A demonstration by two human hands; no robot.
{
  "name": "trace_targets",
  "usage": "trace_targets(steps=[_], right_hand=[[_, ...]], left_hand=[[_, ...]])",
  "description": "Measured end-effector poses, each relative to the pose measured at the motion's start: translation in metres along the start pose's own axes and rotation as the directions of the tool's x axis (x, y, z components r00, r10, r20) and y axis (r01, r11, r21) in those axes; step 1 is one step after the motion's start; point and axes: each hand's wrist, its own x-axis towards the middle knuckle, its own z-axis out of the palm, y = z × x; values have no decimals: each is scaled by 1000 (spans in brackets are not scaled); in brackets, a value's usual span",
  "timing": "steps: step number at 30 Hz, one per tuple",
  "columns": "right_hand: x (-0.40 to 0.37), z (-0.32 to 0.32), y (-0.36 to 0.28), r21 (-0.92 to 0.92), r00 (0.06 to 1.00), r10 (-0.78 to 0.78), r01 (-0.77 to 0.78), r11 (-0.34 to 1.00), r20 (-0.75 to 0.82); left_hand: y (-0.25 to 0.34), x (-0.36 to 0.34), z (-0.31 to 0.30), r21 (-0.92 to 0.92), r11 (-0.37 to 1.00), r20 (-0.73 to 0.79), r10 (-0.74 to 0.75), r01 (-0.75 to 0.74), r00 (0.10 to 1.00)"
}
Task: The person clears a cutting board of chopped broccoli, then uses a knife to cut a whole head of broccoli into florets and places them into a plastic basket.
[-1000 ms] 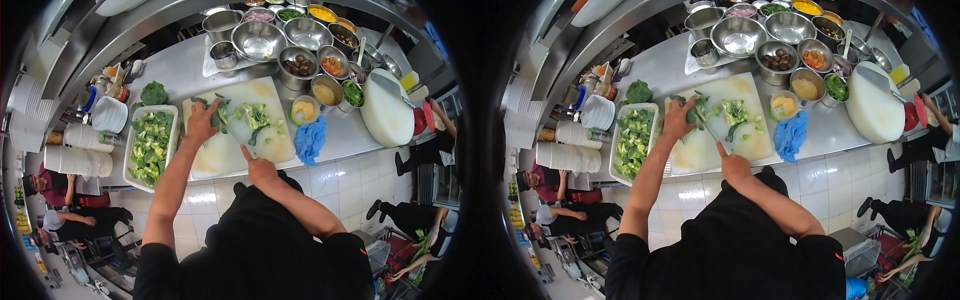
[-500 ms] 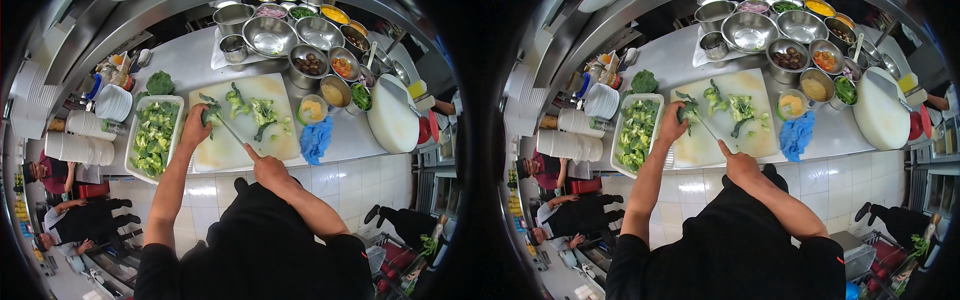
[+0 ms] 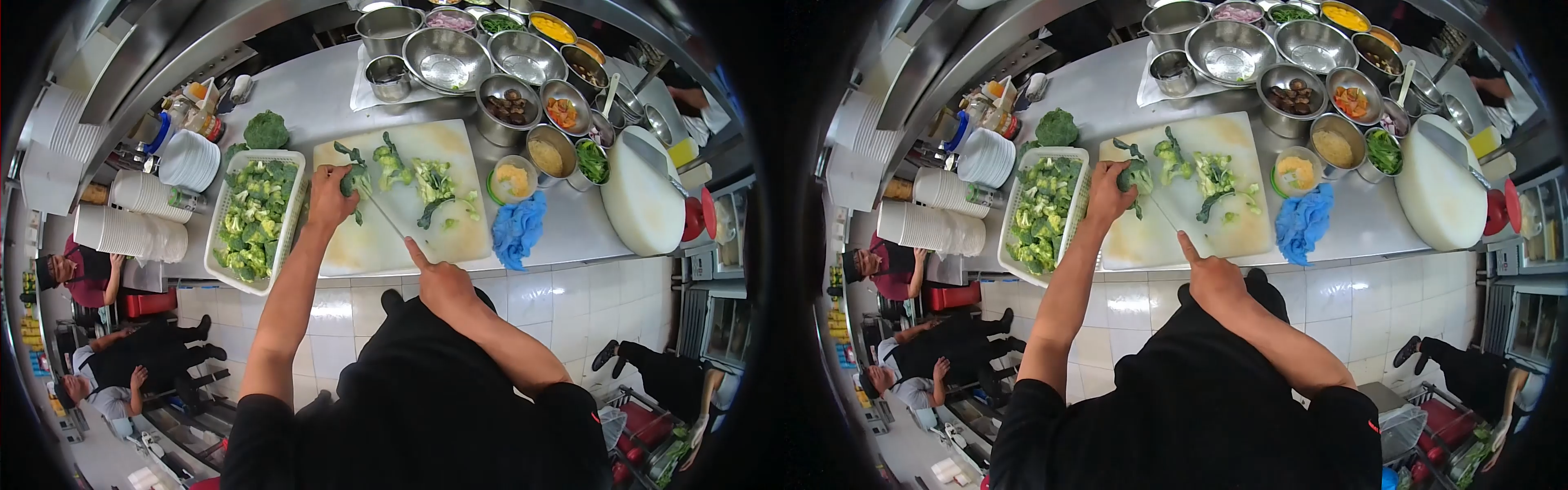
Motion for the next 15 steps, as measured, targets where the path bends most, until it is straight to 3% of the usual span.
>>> trace_targets(steps=[7, 10, 13, 15], right_hand=[[12, 15, -4, -1, 1000, -17, 17, 1000, 3], [22, 38, 6, -5, 997, -35, 35, 999, -65], [32, 43, 15, -32, 999, -22, 22, 999, -23], [36, 34, 24, 23, 999, 49, -49, 999, 11]], left_hand=[[8, 5, 0, 80, 997, 49, -20, 16, 999], [16, 7, -5, 135, 990, 124, -46, 29, 991], [19, 4, -13, 184, 982, 209, -75, 36, 975], [7, 3, -19, -109, 986, 192, 147, -128, 970]])
